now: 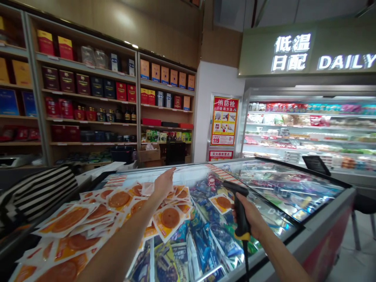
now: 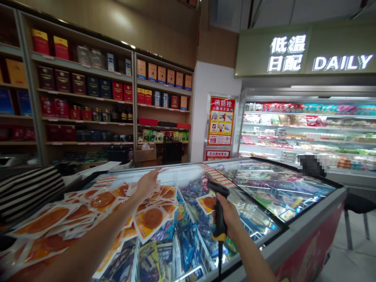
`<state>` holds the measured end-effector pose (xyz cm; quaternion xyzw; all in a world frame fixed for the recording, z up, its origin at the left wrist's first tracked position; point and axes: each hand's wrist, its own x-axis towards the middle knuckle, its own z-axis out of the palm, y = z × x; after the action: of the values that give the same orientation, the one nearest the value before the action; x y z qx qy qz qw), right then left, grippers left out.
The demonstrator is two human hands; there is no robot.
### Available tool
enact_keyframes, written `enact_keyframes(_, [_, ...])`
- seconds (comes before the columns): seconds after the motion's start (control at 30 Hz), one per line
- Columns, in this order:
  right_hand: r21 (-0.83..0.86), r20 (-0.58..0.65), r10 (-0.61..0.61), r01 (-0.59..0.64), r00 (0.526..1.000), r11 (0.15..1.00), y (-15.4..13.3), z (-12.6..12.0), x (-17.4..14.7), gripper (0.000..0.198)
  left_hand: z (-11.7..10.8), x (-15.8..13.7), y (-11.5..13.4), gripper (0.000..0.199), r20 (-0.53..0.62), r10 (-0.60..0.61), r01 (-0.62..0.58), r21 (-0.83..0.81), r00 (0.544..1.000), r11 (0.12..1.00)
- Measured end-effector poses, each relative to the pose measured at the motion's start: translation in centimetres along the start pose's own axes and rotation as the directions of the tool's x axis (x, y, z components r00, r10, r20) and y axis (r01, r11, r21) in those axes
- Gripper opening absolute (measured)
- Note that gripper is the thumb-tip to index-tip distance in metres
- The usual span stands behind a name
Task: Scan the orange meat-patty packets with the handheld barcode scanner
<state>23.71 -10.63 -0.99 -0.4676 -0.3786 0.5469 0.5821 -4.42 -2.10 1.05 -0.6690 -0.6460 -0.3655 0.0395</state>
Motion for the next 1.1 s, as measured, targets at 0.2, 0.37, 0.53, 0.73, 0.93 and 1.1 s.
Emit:
enact_keyframes(0.2, [0.054,-0.028,0.009,-0.008,1.0,0.999,0.4,-1.4,1.0,0.028,-2.0,-3.1,-4.8,0.037,0.001,0.079,-0.078,0.186,0.997,0.979])
enact_keyframes(0.37, [0.073,-0.026,0.007,-0.005,1.0,0.997,0.7,-2.3,1.6,0.027,-2.1,-5.2,-5.5,0.037,0.017,0.077,-0.079,0.274,0.997,0.959])
enact_keyframes(0.53, [0.078,-0.055,0.016,-0.012,0.998,0.997,0.5,-3.4,1.5,0.025,-0.6,-5.2,-1.1,0.043,0.043,0.182,-0.187,0.273,0.982,0.944])
enact_keyframes(0.73, [0.032,-0.138,0.011,-0.007,0.99,0.999,0.7,-4.9,1.3,0.029,6.6,-5.7,7.7,0.046,0.23,0.304,-0.336,0.119,0.925,0.934])
enact_keyframes(0.93, [-0.002,-0.165,0.004,-0.005,0.986,1.0,0.8,-5.8,1.0,0.03,13.4,-6.7,12.3,0.054,0.35,0.317,-0.357,0.053,0.882,0.933])
enact_keyframes(1.1, [-0.024,-0.188,0.021,-0.026,0.982,0.999,0.9,-6.5,1.4,0.033,14.9,-5.9,13.6,0.053,0.443,0.288,-0.339,0.041,0.849,0.94])
